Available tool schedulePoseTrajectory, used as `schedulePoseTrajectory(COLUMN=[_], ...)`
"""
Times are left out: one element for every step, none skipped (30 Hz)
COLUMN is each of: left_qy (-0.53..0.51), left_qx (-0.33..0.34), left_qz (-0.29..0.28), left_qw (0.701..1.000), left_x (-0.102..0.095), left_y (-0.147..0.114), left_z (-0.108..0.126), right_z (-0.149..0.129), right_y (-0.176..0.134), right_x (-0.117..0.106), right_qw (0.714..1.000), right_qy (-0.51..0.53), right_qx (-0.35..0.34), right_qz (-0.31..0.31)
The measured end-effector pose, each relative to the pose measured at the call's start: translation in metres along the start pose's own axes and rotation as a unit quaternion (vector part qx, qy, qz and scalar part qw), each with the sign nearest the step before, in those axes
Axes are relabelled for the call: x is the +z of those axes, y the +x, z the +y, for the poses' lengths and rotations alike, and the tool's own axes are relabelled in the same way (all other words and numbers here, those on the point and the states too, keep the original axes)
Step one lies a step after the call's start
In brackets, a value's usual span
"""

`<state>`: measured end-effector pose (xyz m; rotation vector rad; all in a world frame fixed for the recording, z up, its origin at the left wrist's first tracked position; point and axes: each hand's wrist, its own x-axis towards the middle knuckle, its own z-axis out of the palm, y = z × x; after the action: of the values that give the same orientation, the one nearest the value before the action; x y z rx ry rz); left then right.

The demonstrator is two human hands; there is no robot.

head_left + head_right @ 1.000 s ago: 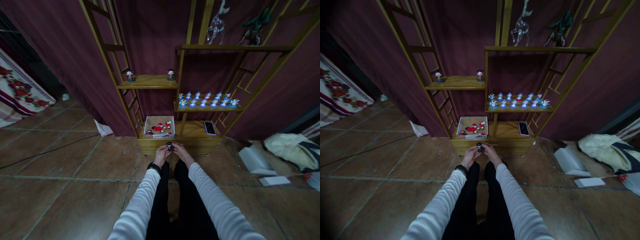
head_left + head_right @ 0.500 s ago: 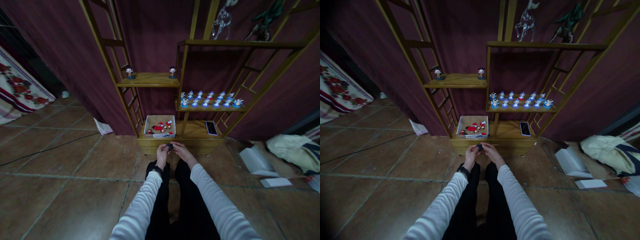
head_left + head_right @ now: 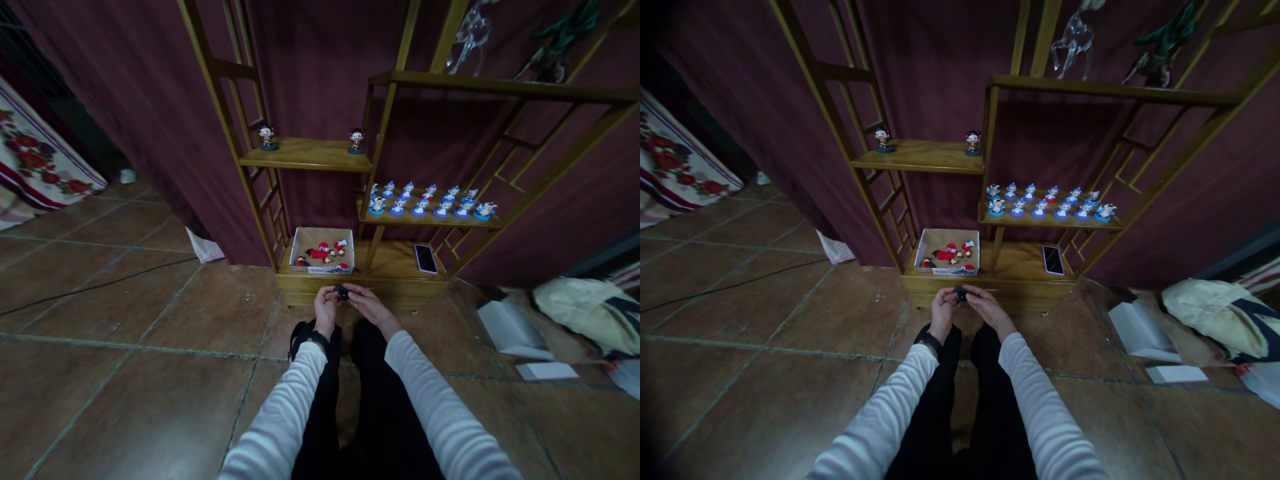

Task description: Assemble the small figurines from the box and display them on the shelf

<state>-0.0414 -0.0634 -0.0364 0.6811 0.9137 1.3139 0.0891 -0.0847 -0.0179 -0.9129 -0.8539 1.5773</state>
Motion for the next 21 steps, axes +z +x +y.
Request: schedulePoseTrajectory(left_qy=[-0.002, -0.004, -0.006, -0.009, -0.011, -0.013, -0.014, -0.014, -0.012, -0.010, -0.008, -0.007, -0.007, -0.007, -0.007, -0.008, -0.009, -0.010, -0.011, -0.012, -0.013], left_qx=[-0.007, -0.017, -0.030, -0.043, -0.054, -0.063, -0.069, -0.072, -0.073, -0.076, -0.080, -0.085, -0.091, -0.099, -0.106, -0.113, -0.120, -0.125, -0.129, -0.132, -0.134], left_qz=[0.000, 0.000, 0.001, 0.002, 0.004, 0.005, 0.005, 0.005, 0.003, -0.001, -0.006, -0.011, -0.016, -0.023, -0.028, -0.033, -0.037, -0.039, -0.038, -0.038, -0.038], left_qw=[1.000, 1.000, 1.000, 0.999, 0.998, 0.998, 0.997, 0.997, 0.997, 0.997, 0.997, 0.996, 0.996, 0.995, 0.994, 0.993, 0.992, 0.991, 0.991, 0.990, 0.990], left_x=[0.000, 0.001, 0.001, 0.001, 0.001, 0.001, 0.000, 0.000, 0.000, -0.001, -0.002, -0.002, -0.003, -0.004, -0.004, -0.004, -0.004, -0.004, -0.004, -0.004, -0.003], left_y=[0.000, 0.000, 0.000, 0.000, 0.000, 0.000, 0.000, 0.000, 0.000, -0.001, -0.001, -0.001, -0.001, -0.001, -0.001, -0.001, -0.001, -0.001, -0.001, -0.002, -0.002], left_z=[0.000, -0.001, -0.001, -0.001, -0.001, -0.001, 0.000, 0.001, 0.002, 0.004, 0.005, 0.007, 0.008, 0.010, 0.011, 0.013, 0.014, 0.015, 0.015, 0.016, 0.016], right_z=[0.000, 0.001, 0.001, 0.002, 0.002, 0.003, 0.004, 0.005, 0.006, 0.007, 0.008, 0.009, 0.009, 0.009, 0.009, 0.009, 0.009, 0.009, 0.008, 0.008, 0.008], right_y=[0.001, 0.001, 0.002, 0.003, 0.004, 0.005, 0.006, 0.006, 0.006, 0.006, 0.006, 0.005, 0.005, 0.004, 0.003, 0.003, 0.002, 0.002, 0.002, 0.002, 0.002], right_x=[0.001, 0.001, 0.002, 0.002, 0.003, 0.003, 0.003, 0.003, 0.003, 0.003, 0.003, 0.003, 0.003, 0.003, 0.003, 0.004, 0.004, 0.004, 0.004, 0.004, 0.004], right_qw=[1.000, 1.000, 0.999, 0.999, 0.998, 0.998, 0.997, 0.997, 0.997, 0.996, 0.996, 0.996, 0.996, 0.996, 0.996, 0.996, 0.996, 0.996, 0.996, 0.996, 0.995], right_qy=[-0.005, -0.011, -0.017, -0.022, -0.024, -0.023, -0.019, -0.015, -0.014, -0.016, -0.021, -0.028, -0.033, -0.039, -0.043, -0.048, -0.051, -0.055, -0.056, -0.057, -0.057], right_qx=[0.004, 0.011, 0.020, 0.028, 0.036, 0.041, 0.043, 0.044, 0.043, 0.042, 0.041, 0.039, 0.037, 0.035, 0.032, 0.031, 0.030, 0.030, 0.029, 0.028, 0.026], right_qz=[0.007, 0.016, 0.024, 0.032, 0.039, 0.048, 0.056, 0.063, 0.069, 0.072, 0.072, 0.071, 0.069, 0.068, 0.065, 0.064, 0.063, 0.064, 0.065, 0.069, 0.073])
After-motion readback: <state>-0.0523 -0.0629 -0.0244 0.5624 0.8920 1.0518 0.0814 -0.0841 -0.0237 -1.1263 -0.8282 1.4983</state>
